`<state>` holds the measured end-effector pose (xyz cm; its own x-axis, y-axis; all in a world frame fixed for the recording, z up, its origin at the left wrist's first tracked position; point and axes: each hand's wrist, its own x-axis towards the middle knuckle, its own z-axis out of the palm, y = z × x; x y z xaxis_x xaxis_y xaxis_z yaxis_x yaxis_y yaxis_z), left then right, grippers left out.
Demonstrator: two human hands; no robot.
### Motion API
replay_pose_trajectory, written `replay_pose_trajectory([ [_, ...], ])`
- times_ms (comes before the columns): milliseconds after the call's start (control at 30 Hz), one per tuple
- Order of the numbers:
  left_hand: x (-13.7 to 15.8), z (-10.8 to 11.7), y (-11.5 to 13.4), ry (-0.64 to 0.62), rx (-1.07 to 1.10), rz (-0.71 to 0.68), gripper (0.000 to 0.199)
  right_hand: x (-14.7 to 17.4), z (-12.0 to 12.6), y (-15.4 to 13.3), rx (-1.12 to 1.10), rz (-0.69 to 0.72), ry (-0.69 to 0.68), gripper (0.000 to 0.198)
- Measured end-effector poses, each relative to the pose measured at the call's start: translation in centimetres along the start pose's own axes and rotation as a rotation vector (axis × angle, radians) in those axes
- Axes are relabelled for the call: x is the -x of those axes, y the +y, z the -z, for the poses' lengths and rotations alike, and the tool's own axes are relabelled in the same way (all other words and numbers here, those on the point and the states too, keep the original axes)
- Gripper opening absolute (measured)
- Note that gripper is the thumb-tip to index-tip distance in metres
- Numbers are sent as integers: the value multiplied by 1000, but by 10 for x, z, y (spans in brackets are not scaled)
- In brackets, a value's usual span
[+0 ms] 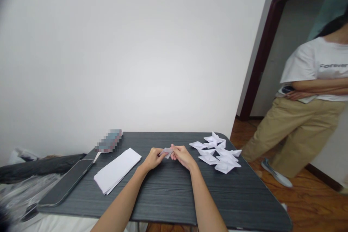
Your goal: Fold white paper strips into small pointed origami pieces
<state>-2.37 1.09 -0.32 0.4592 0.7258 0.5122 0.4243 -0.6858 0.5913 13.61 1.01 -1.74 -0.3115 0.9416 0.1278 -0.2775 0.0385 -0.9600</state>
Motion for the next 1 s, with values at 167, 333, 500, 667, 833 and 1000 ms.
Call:
replay_pose_trajectory([
  [167, 0, -3, -9, -65, 212, 159, 42, 0, -1, -2, 288, 61, -17, 30],
  [333, -4, -3, -13, -114, 633, 329, 39, -1, 3, -1, 262, 97, 12, 34],
  [500, -7, 2, -7, -61, 759, 338, 40, -2, 3, -1, 109, 105, 14, 43],
  [667, -7, 5, 0, 2, 902, 350, 38, 0, 0, -6, -39, 108, 29, 35],
  [833, -6, 3, -3, 36, 1087, 363, 26, 2, -2, -8, -133, 100, 9, 24],
  [1000, -5, 3, -8, 27, 1149, 352, 19, 2, -2, -9, -110, 114, -21, 14],
])
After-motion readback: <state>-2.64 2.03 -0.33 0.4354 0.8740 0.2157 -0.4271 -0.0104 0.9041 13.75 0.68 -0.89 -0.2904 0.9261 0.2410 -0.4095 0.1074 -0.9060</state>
